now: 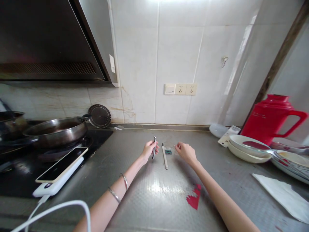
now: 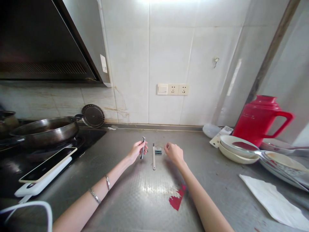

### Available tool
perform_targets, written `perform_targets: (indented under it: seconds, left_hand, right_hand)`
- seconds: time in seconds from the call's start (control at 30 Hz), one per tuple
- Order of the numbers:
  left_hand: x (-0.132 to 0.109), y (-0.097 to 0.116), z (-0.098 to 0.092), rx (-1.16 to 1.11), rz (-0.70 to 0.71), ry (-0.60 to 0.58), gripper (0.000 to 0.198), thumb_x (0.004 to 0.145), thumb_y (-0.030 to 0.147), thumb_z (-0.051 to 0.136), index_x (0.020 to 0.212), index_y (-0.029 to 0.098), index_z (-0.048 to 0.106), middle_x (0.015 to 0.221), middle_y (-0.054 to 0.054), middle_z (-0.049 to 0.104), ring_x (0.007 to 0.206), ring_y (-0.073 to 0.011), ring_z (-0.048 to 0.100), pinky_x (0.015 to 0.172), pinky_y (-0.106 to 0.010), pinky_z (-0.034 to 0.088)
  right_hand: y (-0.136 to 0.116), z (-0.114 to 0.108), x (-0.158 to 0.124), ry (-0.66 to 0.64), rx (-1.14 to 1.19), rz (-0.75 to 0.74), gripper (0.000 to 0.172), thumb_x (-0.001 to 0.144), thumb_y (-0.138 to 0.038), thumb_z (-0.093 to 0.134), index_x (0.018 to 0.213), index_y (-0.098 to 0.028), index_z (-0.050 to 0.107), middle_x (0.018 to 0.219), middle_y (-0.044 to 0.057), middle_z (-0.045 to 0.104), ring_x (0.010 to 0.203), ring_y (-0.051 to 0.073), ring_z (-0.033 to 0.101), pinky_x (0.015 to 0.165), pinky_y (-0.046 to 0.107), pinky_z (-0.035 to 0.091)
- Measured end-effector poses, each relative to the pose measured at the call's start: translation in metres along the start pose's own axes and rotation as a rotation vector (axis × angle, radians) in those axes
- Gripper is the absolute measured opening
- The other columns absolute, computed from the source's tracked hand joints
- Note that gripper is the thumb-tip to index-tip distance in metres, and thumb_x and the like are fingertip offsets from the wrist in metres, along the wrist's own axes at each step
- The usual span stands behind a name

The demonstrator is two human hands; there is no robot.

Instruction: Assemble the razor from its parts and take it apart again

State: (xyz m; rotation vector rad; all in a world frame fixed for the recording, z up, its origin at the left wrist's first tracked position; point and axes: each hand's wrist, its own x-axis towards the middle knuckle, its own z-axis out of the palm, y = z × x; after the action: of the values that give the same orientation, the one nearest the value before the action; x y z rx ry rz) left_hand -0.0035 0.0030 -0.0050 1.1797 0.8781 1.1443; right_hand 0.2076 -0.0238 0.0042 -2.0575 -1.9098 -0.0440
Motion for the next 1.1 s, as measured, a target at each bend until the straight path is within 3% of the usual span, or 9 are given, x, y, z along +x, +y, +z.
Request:
perform_targets:
  seconds: [0.17,0.33,0.47,0.63,1.1]
  left_hand:
    - [-0.006,0.003,0.003,0.040,0.047,0.031,0.027,0.075,0.036,0.061,0.088,0.012,0.057,0.072,-0.004,0.064,0.050,-0.0093,0.058,0.048,-0.021,0.046]
    - [-0.010,0.003,0.009,0.076,0.090,0.017,0.029,0.071,0.037,0.065,0.085,0.012,0.059,0.070,-0.004,0.066,0.048,-0.0099,0.058,0.048,-0.022,0.046]
    - [-0.011,0.003,0.011,0.083,0.094,0.007,0.030,0.069,0.036,0.067,0.084,0.012,0.059,0.068,-0.004,0.065,0.048,-0.0108,0.059,0.048,-0.022,0.047]
    - [-0.011,0.002,0.010,0.082,0.100,0.012,0.030,0.068,0.036,0.067,0.083,0.012,0.058,0.068,-0.004,0.065,0.048,-0.0109,0.059,0.047,-0.022,0.047]
    - [-0.009,-0.001,0.009,0.099,0.074,0.009,0.028,0.066,0.035,0.069,0.080,0.012,0.061,0.067,-0.005,0.067,0.049,-0.0113,0.059,0.048,-0.022,0.045]
  right_hand:
    - [-0.034,-0.002,-0.015,-0.187,0.077,-0.053,0.032,0.081,-0.045,0.045,0.080,-0.022,0.067,0.083,0.008,0.069,0.078,0.020,0.063,0.060,0.024,0.039]
    - [-0.050,-0.003,-0.030,-0.219,0.012,-0.100,0.048,0.081,-0.057,0.038,0.077,-0.020,0.068,0.081,0.011,0.069,0.079,0.024,0.065,0.063,0.028,0.043]
    - [-0.059,-0.004,-0.036,-0.233,-0.034,-0.112,0.042,0.083,-0.050,0.039,0.086,-0.020,0.068,0.088,0.012,0.069,0.083,0.025,0.065,0.068,0.031,0.045]
    - [-0.064,-0.001,-0.040,-0.240,-0.075,-0.110,0.039,0.084,-0.042,0.038,0.095,-0.017,0.066,0.094,0.015,0.068,0.089,0.027,0.064,0.072,0.034,0.046]
    - [-0.059,0.013,-0.035,-0.258,0.009,-0.109,0.032,0.084,-0.030,0.038,0.093,-0.016,0.065,0.094,0.016,0.068,0.085,0.024,0.065,0.068,0.029,0.045]
